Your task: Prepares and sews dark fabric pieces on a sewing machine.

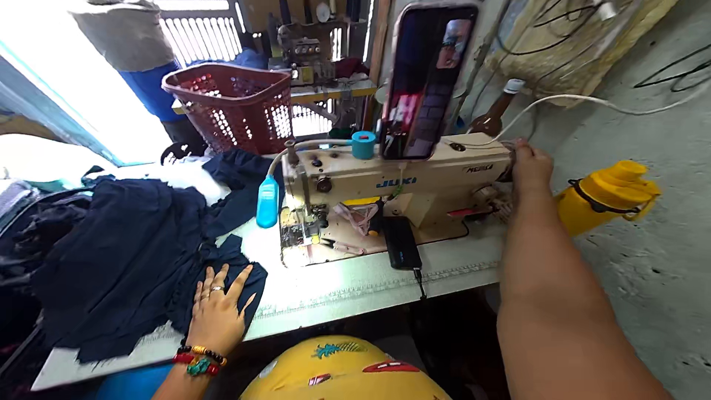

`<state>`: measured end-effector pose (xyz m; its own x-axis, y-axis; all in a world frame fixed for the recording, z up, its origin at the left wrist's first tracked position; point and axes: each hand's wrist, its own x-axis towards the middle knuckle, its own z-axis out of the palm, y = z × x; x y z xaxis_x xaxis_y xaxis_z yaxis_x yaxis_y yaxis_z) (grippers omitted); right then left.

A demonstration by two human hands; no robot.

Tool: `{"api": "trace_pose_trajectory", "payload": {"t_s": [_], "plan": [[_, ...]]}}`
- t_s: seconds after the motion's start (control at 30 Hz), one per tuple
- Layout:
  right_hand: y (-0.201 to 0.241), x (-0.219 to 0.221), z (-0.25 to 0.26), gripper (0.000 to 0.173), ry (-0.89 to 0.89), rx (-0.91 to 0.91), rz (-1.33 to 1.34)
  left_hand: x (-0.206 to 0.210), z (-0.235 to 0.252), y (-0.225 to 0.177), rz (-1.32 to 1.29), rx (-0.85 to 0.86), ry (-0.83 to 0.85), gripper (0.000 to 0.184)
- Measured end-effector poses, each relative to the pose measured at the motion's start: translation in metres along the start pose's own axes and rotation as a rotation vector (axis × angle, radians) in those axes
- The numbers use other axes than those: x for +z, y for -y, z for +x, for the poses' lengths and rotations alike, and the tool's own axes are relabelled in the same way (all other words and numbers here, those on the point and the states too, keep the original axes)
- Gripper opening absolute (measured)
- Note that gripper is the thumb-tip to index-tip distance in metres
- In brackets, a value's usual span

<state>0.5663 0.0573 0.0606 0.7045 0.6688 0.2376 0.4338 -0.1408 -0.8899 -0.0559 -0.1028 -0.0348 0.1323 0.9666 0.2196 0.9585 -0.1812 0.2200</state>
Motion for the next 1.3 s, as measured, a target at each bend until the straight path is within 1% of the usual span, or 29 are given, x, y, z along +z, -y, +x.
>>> {"api": "trace_pose_trajectory", "payload": {"t_s": [0.07, 0.1, 0.13, 0.17, 0.2, 0.23, 0.27, 0.3, 0.33, 0.4, 0.43, 0.47, 0.5, 0.53, 0.6, 0.67, 0.73, 0.77, 0.83, 0.9, 0.97, 1.0, 1.03, 1.2, 1.3], "plan": [[-0.003, -0.002, -0.005, 0.071, 0.0, -0.019, -0.092, -0.005, -0.011, -0.007, -0.024, -0.031, 0.045, 0.056], [0.001, -0.003, -0.017, 0.066, -0.015, -0.055, -0.131, -0.005, -0.016, -0.01, -0.013, -0.037, 0.052, 0.059], [0.008, -0.005, -0.037, 0.06, -0.049, -0.115, -0.151, -0.005, -0.019, -0.014, -0.005, -0.033, 0.052, 0.063], [0.019, -0.008, -0.064, 0.057, -0.096, -0.176, -0.148, -0.003, -0.021, -0.018, 0.0, -0.011, 0.042, 0.065], [0.028, -0.007, -0.095, 0.055, -0.143, -0.244, -0.112, -0.001, -0.025, -0.023, -0.002, 0.028, 0.028, 0.065], [0.033, -0.001, -0.128, 0.052, -0.147, -0.331, -0.079, 0.0, -0.029, -0.028, -0.009, 0.072, 0.021, 0.063], [0.037, 0.009, -0.162, 0.047, -0.081, -0.428, -0.05, 0.0, -0.032, -0.033, -0.015, 0.11, 0.032, 0.061], [0.039, 0.023, -0.196, 0.042, 0.043, -0.523, -0.033, -0.002, -0.033, -0.039, -0.018, 0.143, 0.053, 0.059], [0.038, 0.039, -0.227, 0.037, 0.211, -0.613, -0.044, -0.005, -0.033, -0.046, -0.018, 0.174, 0.079, 0.058], [0.039, 0.075, -0.272, 0.032, 0.528, -0.75, -0.164, -0.01, -0.032, -0.054, -0.036, 0.225, 0.114, 0.058], [0.04, 0.091, -0.286, 0.036, 0.659, -0.777, -0.273, -0.012, -0.031, -0.056, -0.062, 0.236, 0.117, 0.057], [0.04, 0.104, -0.295, 0.043, 0.758, -0.777, -0.382, -0.013, -0.03, -0.057, -0.078, 0.241, 0.101, 0.056], [0.039, 0.115, -0.3, 0.047, 0.811, -0.763, -0.471, -0.013, -0.028, -0.056, -0.079, 0.243, 0.079, 0.056], [0.036, 0.123, -0.303, 0.045, 0.823, -0.748, -0.525, -0.012, -0.027, -0.053, -0.07, 0.246, 0.059, 0.055], [0.031, 0.132, -0.303, 0.033, 0.75, -0.789, -0.578, -0.006, -0.025, -0.047, -0.054, 0.229, 0.075, 0.055], [0.027, 0.133, -0.303, 0.028, 0.675, -0.898, -0.608, 0.001, -0.028, -0.044, -0.077, 0.18, 0.163, 0.058], [0.027, 0.132, -0.306, 0.024, 0.601, -0.969, -0.598, 0.008, -0.033, -0.044, -0.101, 0.154, 0.186, 0.06], [0.027, 0.13, -0.31, 0.022, 0.572, -0.968, -0.586, 0.01, -0.034, -0.045, -0.107, 0.158, 0.177, 0.059], [0.029, 0.126, -0.323, 0.019, 0.562, -0.894, -0.569, 0.013, -0.035, -0.046, -0.116, 0.18, 0.15, 0.058], [0.032, 0.122, -0.338, 0.026, 0.621, -0.776, -0.55, 0.015, -0.035, -0.046, -0.119, 0.193, 0.129, 0.057], [0.033, 0.119, -0.349, 0.039, 0.688, -0.749, -0.536, 0.016, -0.035, -0.045, -0.112, 0.2, 0.114, 0.057], [0.033, 0.119, -0.353, 0.045, 0.706, -0.778, -0.535, 0.017, -0.036, -0.044, -0.109, 0.204, 0.106, 0.057], [0.032, 0.12, -0.356, 0.047, 0.704, -0.826, -0.536, 0.017, -0.036, -0.044, -0.106, 0.206, 0.102, 0.057], [0.035, 0.127, -0.365, 0.038, 0.671, -0.968, -0.55, 0.019, -0.036, -0.043, -0.095, 0.203, 0.099, 0.058], [0.039, 0.135, -0.372, 0.035, 0.68, -0.964, -0.54, 0.019, -0.036, -0.043, -0.094, 0.201, 0.105, 0.058]]}}
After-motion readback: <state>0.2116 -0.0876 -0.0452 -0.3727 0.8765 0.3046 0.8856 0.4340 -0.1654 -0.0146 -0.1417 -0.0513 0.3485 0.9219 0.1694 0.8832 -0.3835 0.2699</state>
